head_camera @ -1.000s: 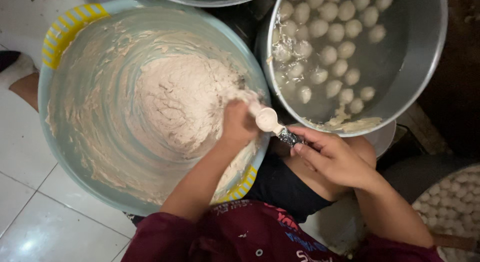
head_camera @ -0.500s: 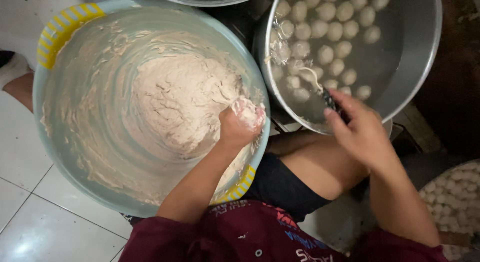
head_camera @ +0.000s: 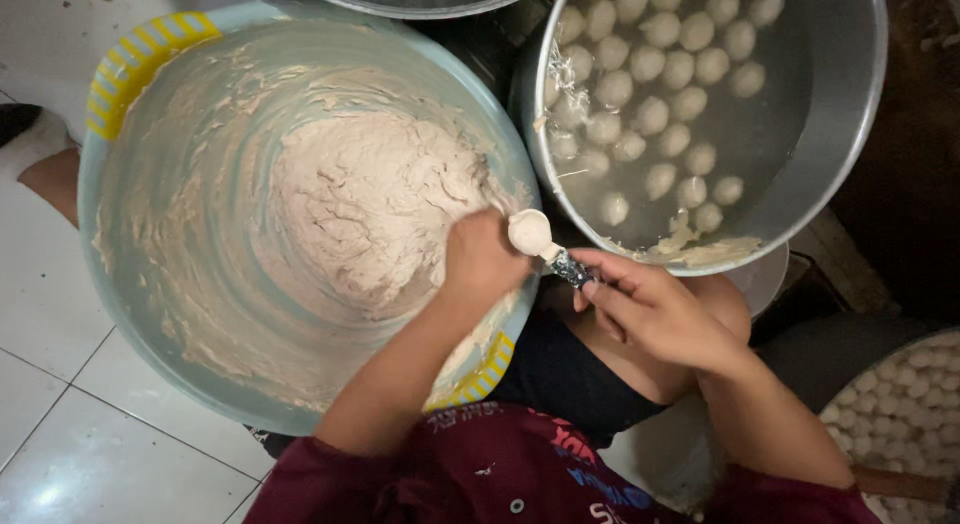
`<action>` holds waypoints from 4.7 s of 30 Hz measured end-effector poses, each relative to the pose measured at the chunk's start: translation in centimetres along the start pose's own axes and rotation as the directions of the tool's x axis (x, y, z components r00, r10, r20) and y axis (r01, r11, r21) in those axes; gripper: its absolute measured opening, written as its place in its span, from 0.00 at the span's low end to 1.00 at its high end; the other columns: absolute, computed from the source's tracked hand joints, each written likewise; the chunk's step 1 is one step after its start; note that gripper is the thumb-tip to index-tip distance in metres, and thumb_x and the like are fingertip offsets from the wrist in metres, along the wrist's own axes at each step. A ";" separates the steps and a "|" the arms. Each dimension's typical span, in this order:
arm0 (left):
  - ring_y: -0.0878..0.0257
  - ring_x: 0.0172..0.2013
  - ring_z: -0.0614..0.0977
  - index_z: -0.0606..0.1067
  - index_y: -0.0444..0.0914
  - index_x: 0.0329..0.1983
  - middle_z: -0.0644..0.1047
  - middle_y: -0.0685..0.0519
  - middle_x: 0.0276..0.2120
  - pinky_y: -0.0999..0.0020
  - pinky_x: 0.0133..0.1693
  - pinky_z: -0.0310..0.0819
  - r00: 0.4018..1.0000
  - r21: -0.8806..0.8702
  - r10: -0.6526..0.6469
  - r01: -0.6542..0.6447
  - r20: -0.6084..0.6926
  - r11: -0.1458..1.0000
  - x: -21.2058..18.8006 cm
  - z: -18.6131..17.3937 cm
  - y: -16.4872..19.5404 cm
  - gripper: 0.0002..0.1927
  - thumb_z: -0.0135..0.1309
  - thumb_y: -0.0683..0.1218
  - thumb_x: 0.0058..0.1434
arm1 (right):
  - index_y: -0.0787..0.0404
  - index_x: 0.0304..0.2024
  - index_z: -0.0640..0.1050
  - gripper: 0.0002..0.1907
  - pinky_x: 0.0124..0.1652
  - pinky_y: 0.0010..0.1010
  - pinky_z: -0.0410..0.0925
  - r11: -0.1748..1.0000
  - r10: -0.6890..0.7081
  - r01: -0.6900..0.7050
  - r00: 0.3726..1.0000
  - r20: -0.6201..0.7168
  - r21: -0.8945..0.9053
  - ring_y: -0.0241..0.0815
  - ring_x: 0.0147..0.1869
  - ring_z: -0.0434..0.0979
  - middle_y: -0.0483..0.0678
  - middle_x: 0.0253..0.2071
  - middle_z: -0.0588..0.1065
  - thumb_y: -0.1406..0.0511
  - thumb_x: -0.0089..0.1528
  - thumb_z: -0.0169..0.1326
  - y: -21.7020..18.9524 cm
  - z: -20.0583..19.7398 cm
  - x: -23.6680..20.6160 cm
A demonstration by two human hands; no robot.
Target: The person sits on the floor and uses a scoop to portion dough from a large basin, shaping balls by hand and dropping each ball into a water-filled basin. The water basins gradually fill with finished balls as the scooping and dropping cycle repeats.
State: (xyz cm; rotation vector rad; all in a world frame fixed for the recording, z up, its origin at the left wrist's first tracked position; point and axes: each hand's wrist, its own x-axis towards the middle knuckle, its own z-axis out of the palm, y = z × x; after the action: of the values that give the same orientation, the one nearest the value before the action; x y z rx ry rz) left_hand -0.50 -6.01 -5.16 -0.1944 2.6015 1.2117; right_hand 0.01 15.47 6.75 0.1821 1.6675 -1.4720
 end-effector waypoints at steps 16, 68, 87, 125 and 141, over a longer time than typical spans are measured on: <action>0.49 0.27 0.81 0.78 0.39 0.27 0.78 0.48 0.23 0.57 0.34 0.77 0.967 -0.233 0.121 -0.174 -0.225 0.957 -0.7 0.3 -2.4 0.10 0.63 0.49 0.57 | 0.61 0.60 0.77 0.22 0.41 0.42 0.72 0.519 -0.559 0.102 0.791 -0.247 -0.849 0.58 0.43 0.81 0.61 0.46 0.79 0.65 0.62 0.59 -4.1 -4.2 3.7; 0.40 0.30 0.82 0.78 0.32 0.26 0.79 0.37 0.26 0.49 0.32 0.75 0.982 -0.189 0.120 -0.146 -0.146 0.971 -1.3 -2.2 -1.2 0.17 0.69 0.48 0.39 | 0.56 0.70 0.69 0.28 0.28 0.23 0.65 0.993 0.057 -0.054 0.998 0.023 -0.109 0.30 0.28 0.66 0.43 0.36 0.77 0.71 0.67 0.48 -1.8 1.7 -0.6; 0.44 0.33 0.80 0.76 0.39 0.30 0.79 0.46 0.27 0.51 0.43 0.75 0.943 -0.039 0.276 -0.287 -0.185 0.957 -1.8 -2.0 -1.1 0.10 0.59 0.50 0.62 | 0.60 0.60 0.74 0.18 0.43 0.39 0.71 0.714 -0.381 -0.098 0.776 -0.502 -0.694 0.53 0.43 0.80 0.60 0.45 0.79 0.66 0.68 0.53 -4.3 -3.0 2.1; 0.47 0.27 0.83 0.75 0.35 0.30 0.78 0.45 0.24 0.58 0.31 0.78 0.915 -0.362 0.207 -0.334 -0.346 0.870 -3.3 -0.9 0.8 0.15 0.68 0.46 0.46 | 0.58 0.69 0.69 0.26 0.48 0.31 0.71 0.544 -0.591 0.395 0.807 -0.003 -0.740 0.41 0.52 0.77 0.53 0.53 0.77 0.68 0.68 0.52 -2.0 2.9 -2.7; 0.40 0.33 0.79 0.79 0.35 0.30 0.80 0.41 0.28 0.48 0.39 0.74 0.936 0.010 0.119 -0.122 -0.331 0.992 -3.4 2.0 -4.5 0.14 0.62 0.52 0.56 | 0.55 0.66 0.73 0.26 0.39 0.32 0.72 0.705 -0.300 -0.003 0.905 -0.302 -0.709 0.41 0.38 0.81 0.52 0.41 0.80 0.64 0.65 0.55 -2.7 -2.7 -1.0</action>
State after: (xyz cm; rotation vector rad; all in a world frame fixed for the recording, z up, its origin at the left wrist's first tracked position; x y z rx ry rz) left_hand 4.15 -7.32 -8.71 -0.2647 2.9344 1.3350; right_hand -2.45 17.41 9.14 -0.0943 2.5241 -0.8317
